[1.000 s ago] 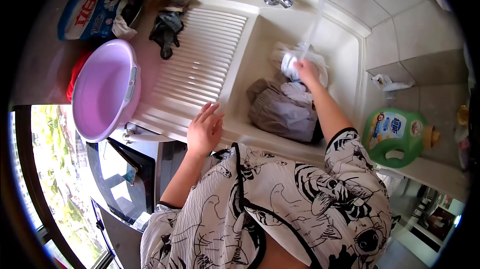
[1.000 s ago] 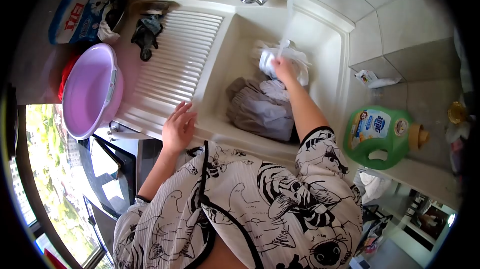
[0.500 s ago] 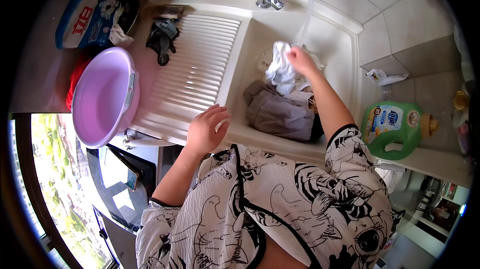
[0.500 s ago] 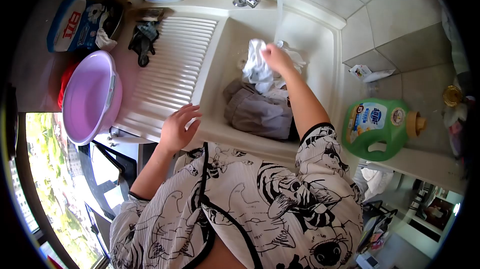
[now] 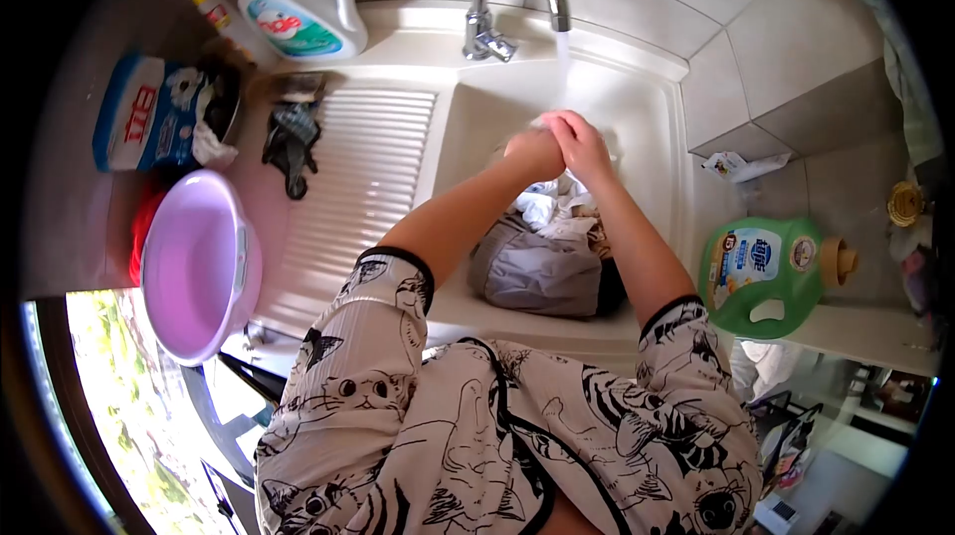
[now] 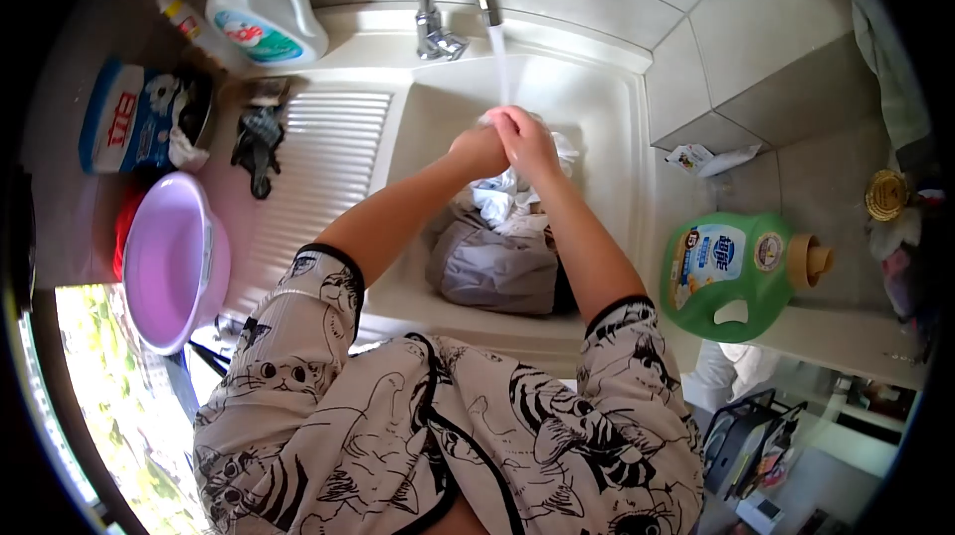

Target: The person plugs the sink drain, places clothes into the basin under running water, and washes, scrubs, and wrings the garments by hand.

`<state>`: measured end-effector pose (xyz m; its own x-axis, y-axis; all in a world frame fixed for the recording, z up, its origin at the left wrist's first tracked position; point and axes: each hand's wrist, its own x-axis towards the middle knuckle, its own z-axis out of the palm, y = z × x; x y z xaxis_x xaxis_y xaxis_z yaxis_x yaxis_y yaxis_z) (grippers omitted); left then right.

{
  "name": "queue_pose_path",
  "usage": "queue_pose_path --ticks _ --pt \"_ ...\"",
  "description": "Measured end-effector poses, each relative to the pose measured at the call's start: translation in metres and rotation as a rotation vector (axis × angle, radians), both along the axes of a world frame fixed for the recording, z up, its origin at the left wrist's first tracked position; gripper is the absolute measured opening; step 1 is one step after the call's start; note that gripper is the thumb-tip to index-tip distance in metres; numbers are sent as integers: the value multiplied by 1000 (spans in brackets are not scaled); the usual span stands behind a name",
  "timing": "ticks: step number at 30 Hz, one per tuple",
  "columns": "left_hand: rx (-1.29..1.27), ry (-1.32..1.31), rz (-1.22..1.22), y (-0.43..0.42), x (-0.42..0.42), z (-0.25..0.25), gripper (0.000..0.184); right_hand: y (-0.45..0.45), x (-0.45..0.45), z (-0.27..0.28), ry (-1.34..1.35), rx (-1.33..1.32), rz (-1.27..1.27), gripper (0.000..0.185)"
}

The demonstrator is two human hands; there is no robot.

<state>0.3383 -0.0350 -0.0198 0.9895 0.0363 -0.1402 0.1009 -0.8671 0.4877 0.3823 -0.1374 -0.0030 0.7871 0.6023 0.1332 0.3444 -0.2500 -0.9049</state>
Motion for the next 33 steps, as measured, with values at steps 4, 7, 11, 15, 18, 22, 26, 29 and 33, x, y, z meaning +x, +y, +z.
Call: queue_pose_path --ticks 4,7,11,15,18,22,26,29,33 --pt "57 77 -123 -12 52 -9 20 -16 -13 11 -597 16 -60 18" --pt "79 114 -149 -15 72 -20 21 -12 -24 24 -602 64 32 23" --pt "90 127 -159 -13 81 -29 22 -3 -12 19 -689 24 20 21" --pt "94 136 -154 -15 84 -33 24 14 34 -3 253 -125 -33 28" --pt "77 142 -147 -11 86 -37 25 20 21 0 -288 -179 55 25" --pt "65 155 -136 -10 89 -44 27 32 -37 21 -358 27 4 24" --pt "-236 248 -159 -1 103 -64 29 38 -67 27 -414 190 -38 22" --pt "-752 360 149 -5 97 -57 31 36 -36 2 -376 266 90 21" --pt "-1531 293 521 -5 63 -54 31 36 7 -31 -516 76 -58 19"
